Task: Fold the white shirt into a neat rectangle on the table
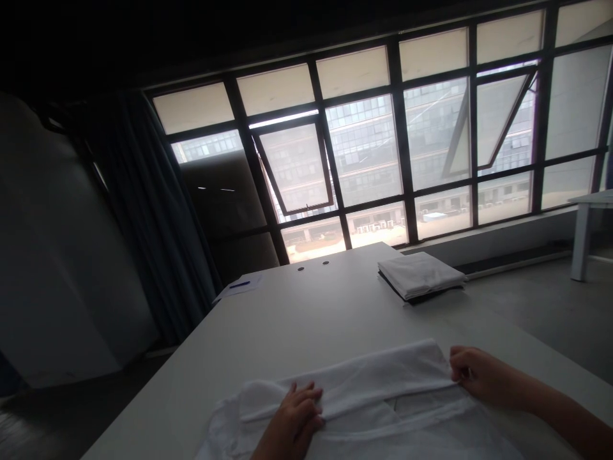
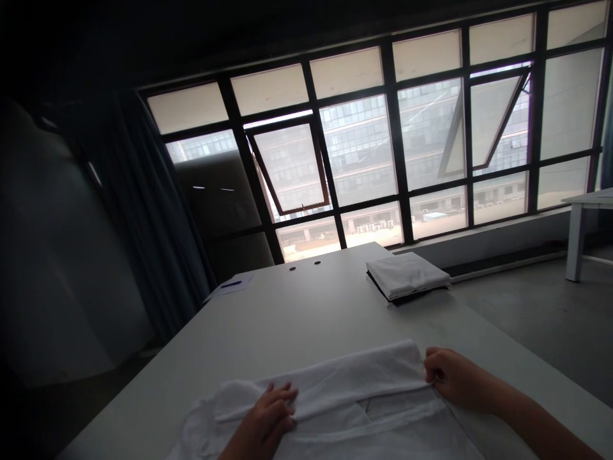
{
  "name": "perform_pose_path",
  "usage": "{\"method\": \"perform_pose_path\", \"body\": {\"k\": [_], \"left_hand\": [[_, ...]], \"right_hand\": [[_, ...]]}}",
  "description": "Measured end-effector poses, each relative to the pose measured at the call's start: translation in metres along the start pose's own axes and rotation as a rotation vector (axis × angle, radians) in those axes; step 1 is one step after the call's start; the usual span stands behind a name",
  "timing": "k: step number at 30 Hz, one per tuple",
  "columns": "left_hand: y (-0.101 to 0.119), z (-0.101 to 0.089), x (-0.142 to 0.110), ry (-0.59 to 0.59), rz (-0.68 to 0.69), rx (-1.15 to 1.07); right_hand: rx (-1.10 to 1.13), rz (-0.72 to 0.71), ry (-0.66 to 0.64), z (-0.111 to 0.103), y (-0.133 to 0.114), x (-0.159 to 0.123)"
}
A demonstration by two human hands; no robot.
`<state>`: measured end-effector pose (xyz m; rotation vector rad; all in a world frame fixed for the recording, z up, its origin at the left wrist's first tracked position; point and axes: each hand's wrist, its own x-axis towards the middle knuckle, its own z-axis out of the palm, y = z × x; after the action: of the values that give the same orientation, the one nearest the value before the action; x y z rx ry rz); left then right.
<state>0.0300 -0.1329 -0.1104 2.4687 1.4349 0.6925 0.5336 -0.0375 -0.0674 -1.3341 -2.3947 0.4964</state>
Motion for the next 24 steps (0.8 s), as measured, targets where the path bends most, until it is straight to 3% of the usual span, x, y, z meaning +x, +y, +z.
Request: {"method": "perform_pose_path", "body": {"k": [11, 17, 20, 24], "left_hand": [[0.023, -0.014, -0.005, -0.030, -0.018, -0.021], [0.018, -0.007, -0.002, -0.172, -0.034, 0.088], [0.011, 0.003, 0.002, -0.201, -0.061, 0.127], [0.009, 0.011, 0.002, -0.214, -0.070, 0.131]], "right_hand": [[-0.153, 0.055, -0.007, -0.010, -0.021, -0.009], [-0.263, 0.056, 0.028, -0.011, -0.030, -0.010], [-0.375, 0.001, 0.128, 0.003, -0.046, -0.004], [-0.373, -0.148, 0.195, 0.045, -0.080, 0.011]]}}
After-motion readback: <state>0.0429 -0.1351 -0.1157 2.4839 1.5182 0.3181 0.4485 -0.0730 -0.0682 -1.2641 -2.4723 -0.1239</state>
